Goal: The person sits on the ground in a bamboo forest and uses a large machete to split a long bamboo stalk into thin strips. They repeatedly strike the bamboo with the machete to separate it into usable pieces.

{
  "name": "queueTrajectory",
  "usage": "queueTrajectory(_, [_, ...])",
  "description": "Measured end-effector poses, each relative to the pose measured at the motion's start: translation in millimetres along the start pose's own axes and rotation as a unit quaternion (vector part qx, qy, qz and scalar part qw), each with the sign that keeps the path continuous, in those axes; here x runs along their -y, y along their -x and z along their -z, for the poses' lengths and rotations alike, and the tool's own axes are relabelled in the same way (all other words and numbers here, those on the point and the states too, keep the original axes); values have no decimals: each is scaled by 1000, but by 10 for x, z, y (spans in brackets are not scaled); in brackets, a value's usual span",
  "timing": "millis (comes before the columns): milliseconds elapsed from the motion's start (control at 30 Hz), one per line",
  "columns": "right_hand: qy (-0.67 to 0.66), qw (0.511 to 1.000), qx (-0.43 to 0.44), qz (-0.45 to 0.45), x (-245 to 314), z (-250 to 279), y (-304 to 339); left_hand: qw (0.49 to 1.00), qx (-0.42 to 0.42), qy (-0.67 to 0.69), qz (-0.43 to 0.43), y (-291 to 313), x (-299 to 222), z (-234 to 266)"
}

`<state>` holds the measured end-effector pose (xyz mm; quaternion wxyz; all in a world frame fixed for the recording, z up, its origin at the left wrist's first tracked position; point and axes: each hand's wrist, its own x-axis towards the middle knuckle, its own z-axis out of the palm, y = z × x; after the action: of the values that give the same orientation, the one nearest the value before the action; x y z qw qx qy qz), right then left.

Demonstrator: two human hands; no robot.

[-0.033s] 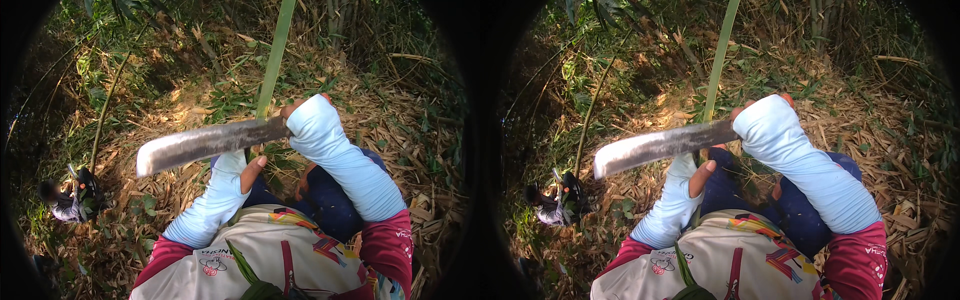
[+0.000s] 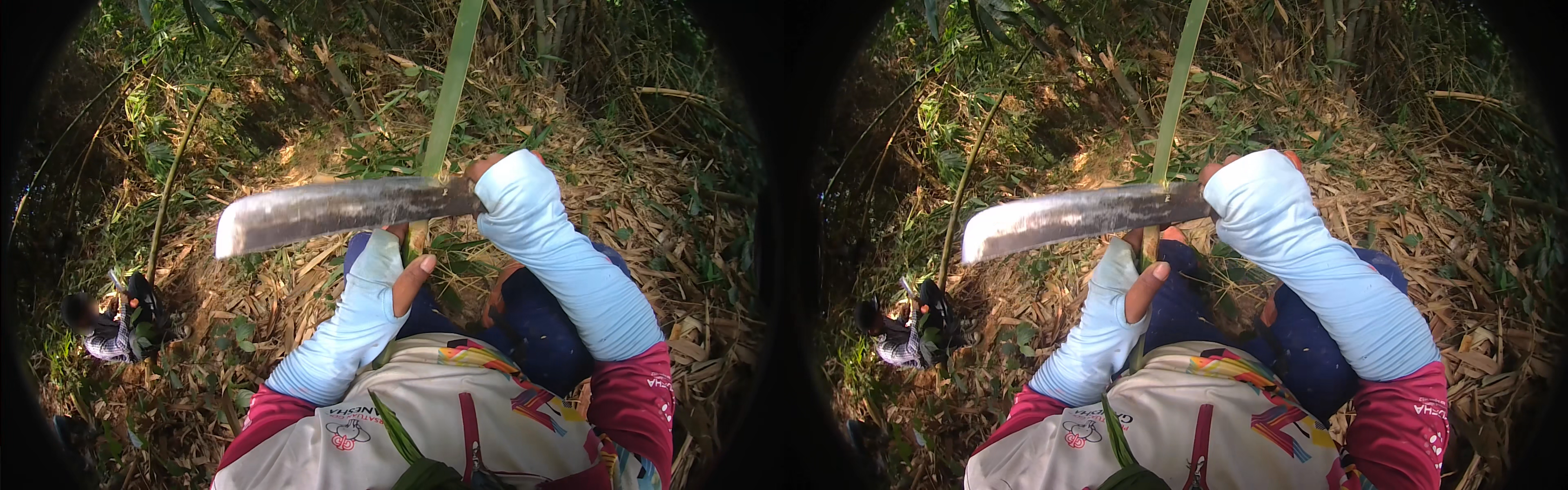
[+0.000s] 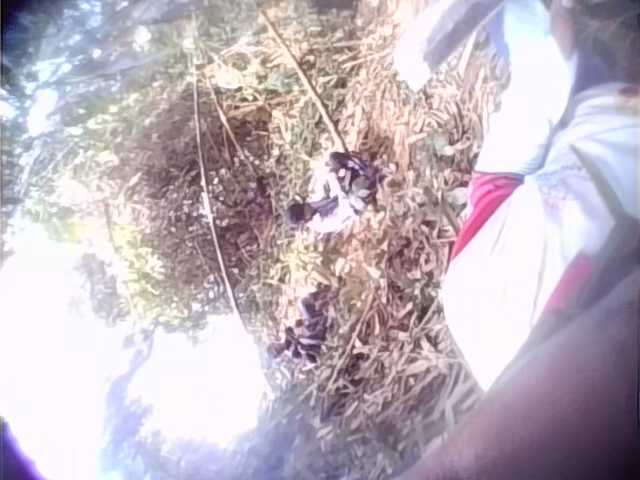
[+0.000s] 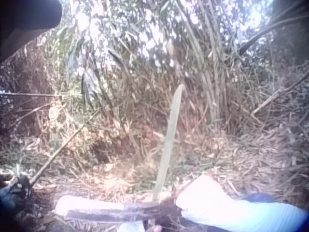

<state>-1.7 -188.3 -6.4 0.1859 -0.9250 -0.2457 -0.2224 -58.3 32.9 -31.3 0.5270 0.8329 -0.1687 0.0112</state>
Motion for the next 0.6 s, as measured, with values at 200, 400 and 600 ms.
queueTrajectory(200, [62,992,85,63,94,-47,18,994,-10,112,2,-13,18,-72])
queueTrajectory(400, [10,998,66,13,-10,-27,25,999,-3,14,-36,-26,-48,-5])
queueTrajectory(600, [29,999,39,1,26,17,14,999,6,34,-3,-8,122,-23])
